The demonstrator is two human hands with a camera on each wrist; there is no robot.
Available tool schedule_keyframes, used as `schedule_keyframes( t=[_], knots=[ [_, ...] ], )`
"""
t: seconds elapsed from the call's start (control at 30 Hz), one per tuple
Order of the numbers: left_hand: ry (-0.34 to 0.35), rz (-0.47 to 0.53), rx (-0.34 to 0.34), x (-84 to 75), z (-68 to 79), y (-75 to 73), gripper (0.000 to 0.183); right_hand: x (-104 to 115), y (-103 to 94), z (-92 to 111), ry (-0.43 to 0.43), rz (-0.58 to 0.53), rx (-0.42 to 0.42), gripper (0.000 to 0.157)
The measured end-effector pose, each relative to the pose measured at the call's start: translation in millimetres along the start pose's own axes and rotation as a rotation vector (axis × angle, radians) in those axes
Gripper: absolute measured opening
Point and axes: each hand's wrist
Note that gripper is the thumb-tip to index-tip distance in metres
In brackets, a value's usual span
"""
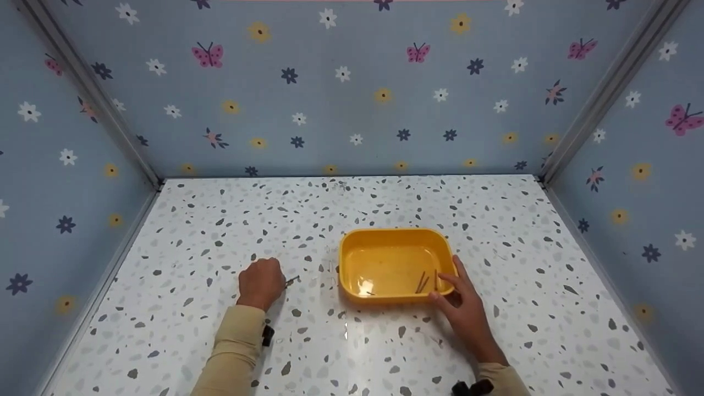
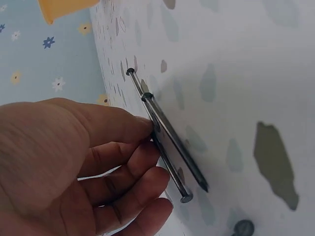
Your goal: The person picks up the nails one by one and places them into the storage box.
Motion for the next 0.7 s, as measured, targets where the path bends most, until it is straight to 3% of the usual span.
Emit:
schedule_keyframes(
  t=[0.17, 0.37, 0.7],
  knots=[
    [-0.002, 0.009, 0.036, 0.1, -1.1, 1.5, 0.025, -23, -2.4, -4, -0.009, 0.012, -0.006, 0.047],
    [-0.006, 0.04, 0.053, 3.1, -1.4, 3.8, 0.029, -28, -3.0, -4, -0.027, 0.011, -0.001, 0.049],
    [-0.029, 0.064, 0.025, 3.5, -3.3, 1.2, 0.025, 12, 1.6, 2, 0.0, 0.007, 0.0, 0.043]
  ],
)
Point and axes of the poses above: each hand's wrist, its own z-axis away from the middle knuckle, its own y-axis out of the palm, x = y × z, and after that the axes turned 10 degrees about -z, right-handed
